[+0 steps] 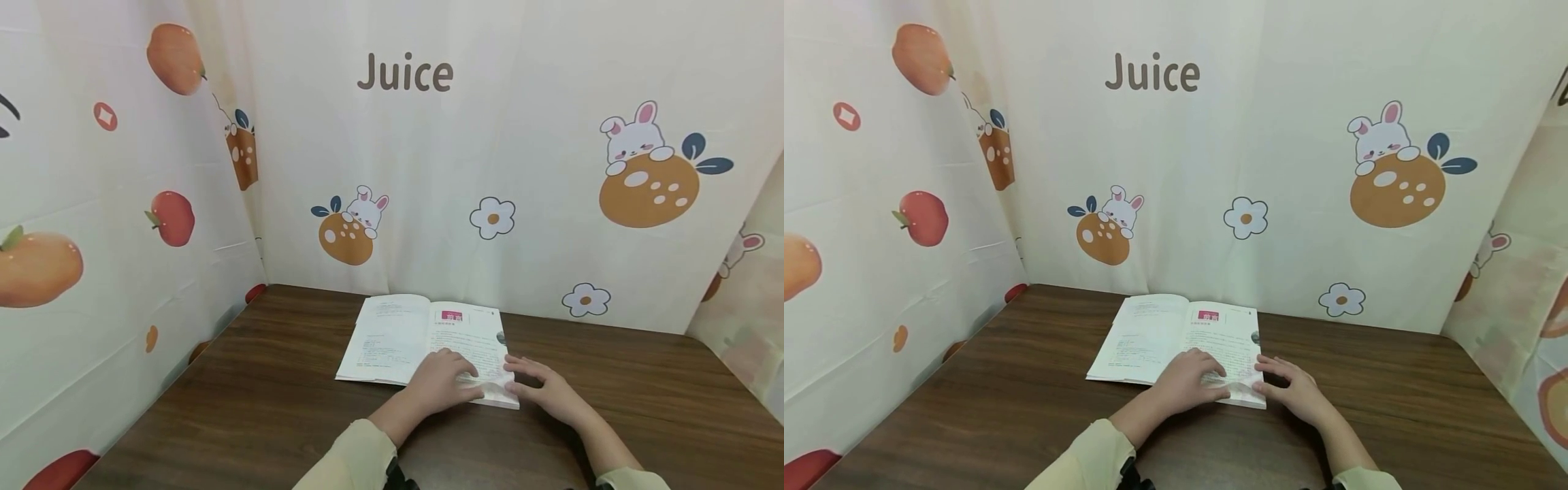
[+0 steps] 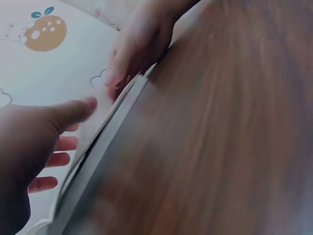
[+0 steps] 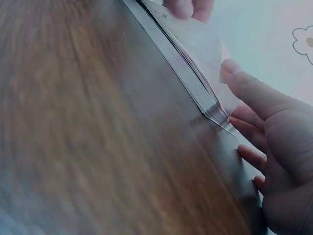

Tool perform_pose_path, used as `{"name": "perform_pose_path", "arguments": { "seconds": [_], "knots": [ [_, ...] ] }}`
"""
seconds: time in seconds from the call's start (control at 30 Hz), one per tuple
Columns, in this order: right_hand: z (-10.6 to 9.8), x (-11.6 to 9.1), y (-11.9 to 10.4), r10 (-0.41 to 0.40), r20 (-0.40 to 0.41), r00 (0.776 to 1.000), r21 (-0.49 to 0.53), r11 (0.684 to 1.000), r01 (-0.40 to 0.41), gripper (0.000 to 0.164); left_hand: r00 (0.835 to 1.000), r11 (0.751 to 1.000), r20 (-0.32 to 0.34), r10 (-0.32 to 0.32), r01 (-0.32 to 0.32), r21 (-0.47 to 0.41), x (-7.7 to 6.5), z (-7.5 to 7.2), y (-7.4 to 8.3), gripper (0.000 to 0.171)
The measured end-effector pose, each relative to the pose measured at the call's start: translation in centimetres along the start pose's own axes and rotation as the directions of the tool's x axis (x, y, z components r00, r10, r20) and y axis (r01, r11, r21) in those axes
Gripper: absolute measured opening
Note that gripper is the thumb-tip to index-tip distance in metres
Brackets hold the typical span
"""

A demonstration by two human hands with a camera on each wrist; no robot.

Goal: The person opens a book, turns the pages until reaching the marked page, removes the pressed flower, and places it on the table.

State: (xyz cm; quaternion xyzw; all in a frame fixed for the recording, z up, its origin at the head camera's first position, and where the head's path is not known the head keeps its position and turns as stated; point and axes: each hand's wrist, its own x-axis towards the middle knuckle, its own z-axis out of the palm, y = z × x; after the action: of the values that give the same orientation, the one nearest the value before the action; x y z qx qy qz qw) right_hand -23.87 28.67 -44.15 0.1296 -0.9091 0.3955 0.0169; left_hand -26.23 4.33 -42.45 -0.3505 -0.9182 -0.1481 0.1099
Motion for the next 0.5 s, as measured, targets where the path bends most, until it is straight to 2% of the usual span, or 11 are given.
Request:
{"name": "perform_pose_path", "arguments": {
  "seconds": [0.23, 0.5],
  "knots": [
    [0.0, 0.0, -0.2, 0.016, 0.007, 1.0, -0.006, 1.0, -0.016, 0.043, 0.998, 1.0, -0.061, 0.0, 0.0, -0.006, 0.7, 0.5, 1.5, 0.015],
    [-0.1, -0.2, -0.4, 0.029, 0.017, 0.999, 0.004, 1.0, -0.029, 0.044, 0.994, 0.999, -0.098, -0.042, 0.04, -0.022, 1.4, 0.9, 2.4, 0.014]
  ]
}}
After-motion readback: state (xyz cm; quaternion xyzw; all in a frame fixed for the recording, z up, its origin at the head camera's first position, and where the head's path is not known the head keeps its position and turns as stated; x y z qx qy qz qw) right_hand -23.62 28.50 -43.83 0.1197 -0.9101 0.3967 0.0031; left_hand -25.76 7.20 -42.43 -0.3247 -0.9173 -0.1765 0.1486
